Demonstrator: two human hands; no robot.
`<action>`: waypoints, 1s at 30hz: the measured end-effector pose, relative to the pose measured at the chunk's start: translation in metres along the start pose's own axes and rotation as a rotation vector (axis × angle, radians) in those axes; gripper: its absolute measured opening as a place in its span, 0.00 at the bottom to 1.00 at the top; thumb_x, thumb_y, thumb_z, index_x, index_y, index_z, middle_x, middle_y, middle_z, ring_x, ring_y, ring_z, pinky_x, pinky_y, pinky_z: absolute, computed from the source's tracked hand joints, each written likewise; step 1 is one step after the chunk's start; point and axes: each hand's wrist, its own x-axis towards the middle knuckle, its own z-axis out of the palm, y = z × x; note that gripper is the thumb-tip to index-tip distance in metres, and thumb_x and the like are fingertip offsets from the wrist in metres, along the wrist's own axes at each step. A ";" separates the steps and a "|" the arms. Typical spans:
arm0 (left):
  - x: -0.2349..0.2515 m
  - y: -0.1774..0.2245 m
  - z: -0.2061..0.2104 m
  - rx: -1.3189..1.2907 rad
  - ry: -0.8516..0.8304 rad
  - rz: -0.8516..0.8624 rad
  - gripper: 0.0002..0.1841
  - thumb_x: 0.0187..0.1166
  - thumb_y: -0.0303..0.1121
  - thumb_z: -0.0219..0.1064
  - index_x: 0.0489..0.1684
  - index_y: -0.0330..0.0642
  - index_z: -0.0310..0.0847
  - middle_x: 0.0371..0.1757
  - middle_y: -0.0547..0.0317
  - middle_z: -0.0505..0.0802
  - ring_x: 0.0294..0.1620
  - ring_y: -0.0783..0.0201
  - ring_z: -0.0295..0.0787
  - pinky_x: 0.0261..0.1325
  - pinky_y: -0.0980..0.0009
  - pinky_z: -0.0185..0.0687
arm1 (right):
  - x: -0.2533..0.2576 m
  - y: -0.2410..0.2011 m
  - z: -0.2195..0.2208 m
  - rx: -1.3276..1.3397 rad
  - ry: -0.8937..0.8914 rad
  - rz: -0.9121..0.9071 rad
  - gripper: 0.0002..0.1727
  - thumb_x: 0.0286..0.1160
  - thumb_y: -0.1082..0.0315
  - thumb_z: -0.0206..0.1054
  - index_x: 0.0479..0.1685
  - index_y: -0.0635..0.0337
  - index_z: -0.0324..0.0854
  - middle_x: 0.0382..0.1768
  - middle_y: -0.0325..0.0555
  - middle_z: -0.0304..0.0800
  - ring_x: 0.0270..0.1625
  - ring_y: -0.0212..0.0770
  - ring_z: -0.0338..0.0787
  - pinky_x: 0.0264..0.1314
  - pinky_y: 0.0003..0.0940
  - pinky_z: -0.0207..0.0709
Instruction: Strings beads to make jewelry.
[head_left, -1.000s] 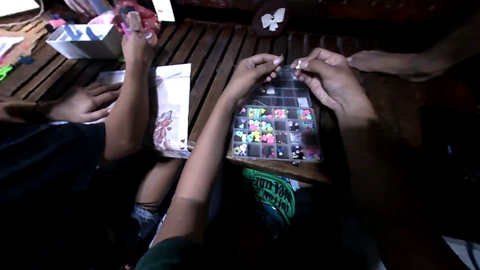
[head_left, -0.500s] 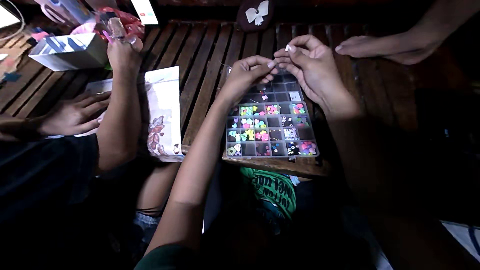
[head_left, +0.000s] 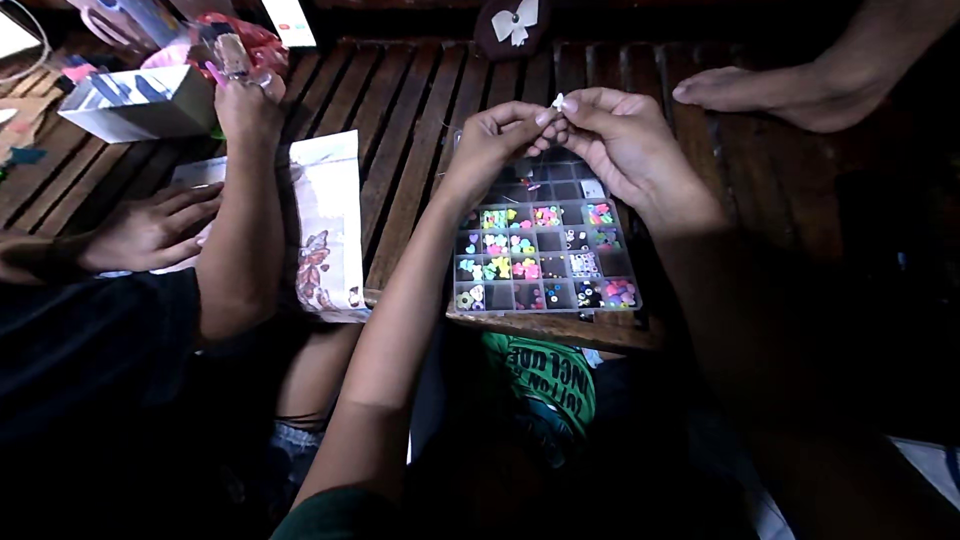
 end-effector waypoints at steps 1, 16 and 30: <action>0.000 0.000 0.000 -0.001 0.000 -0.003 0.05 0.85 0.24 0.62 0.45 0.36 0.85 0.35 0.64 0.93 0.37 0.74 0.89 0.47 0.76 0.87 | -0.001 0.000 0.001 0.027 0.010 0.008 0.05 0.86 0.76 0.60 0.46 0.62 0.81 0.35 0.35 0.90 0.38 0.28 0.91 0.53 0.24 0.87; -0.002 0.002 0.002 -0.028 -0.019 -0.005 0.07 0.86 0.24 0.61 0.41 0.37 0.84 0.32 0.65 0.93 0.34 0.74 0.89 0.43 0.77 0.86 | -0.001 0.001 0.003 0.116 -0.004 0.068 0.07 0.89 0.73 0.57 0.47 0.62 0.81 0.34 0.36 0.90 0.38 0.29 0.92 0.54 0.26 0.88; -0.002 0.000 0.001 -0.052 -0.030 -0.004 0.07 0.86 0.24 0.61 0.40 0.37 0.85 0.32 0.65 0.92 0.34 0.74 0.89 0.44 0.77 0.86 | -0.001 0.001 0.002 0.109 -0.019 0.077 0.07 0.89 0.72 0.57 0.47 0.62 0.81 0.34 0.36 0.89 0.38 0.29 0.91 0.54 0.25 0.87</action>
